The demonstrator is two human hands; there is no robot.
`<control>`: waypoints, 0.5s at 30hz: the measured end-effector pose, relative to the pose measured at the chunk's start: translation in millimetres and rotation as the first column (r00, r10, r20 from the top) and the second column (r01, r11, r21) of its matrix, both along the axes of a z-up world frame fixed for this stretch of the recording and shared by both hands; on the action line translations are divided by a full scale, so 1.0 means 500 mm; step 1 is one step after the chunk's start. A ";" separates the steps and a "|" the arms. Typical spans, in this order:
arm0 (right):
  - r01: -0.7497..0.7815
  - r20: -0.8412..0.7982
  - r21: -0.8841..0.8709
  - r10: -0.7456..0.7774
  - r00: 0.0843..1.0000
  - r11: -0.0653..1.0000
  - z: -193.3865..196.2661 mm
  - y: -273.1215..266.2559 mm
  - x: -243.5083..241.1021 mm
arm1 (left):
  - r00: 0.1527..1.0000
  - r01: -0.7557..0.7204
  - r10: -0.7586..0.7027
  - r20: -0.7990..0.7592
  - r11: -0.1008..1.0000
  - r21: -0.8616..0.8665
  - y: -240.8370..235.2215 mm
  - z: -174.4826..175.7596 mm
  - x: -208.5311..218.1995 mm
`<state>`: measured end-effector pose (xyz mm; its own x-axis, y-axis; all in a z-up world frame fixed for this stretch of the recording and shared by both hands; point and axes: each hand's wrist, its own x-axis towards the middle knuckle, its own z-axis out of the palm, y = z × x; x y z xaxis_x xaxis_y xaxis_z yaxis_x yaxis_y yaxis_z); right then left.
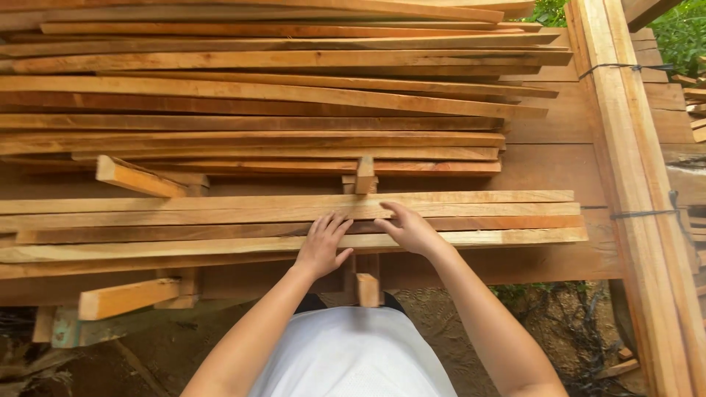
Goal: The person stacks thin wooden planks on a wooden workbench, aligning them carefully by hand. They then secure the stack using a black strap, wrapping it around the wood and tying it.
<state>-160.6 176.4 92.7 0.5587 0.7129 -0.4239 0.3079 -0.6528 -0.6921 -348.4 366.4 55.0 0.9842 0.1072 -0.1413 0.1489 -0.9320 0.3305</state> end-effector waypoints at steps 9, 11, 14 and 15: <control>-0.352 -0.002 0.072 0.353 0.935 0.933 0.184 0.358 -0.260 | 0.980 -0.195 0.198 0.002 0.964 0.181 0.248 -0.048 -0.219; -0.337 0.075 -0.093 0.344 0.936 0.937 0.097 0.398 -0.292 | 0.979 -0.182 0.197 -0.060 0.965 0.191 0.274 -0.035 -0.235; -0.364 0.149 -0.381 0.445 0.883 0.850 0.057 0.411 -0.344 | 0.970 -0.112 0.156 -0.187 0.967 0.227 0.299 -0.017 -0.275; -0.402 0.153 -0.506 0.538 0.829 0.763 0.060 0.409 -0.343 | 0.967 -0.056 0.116 -0.228 0.966 0.254 0.308 -0.014 -0.269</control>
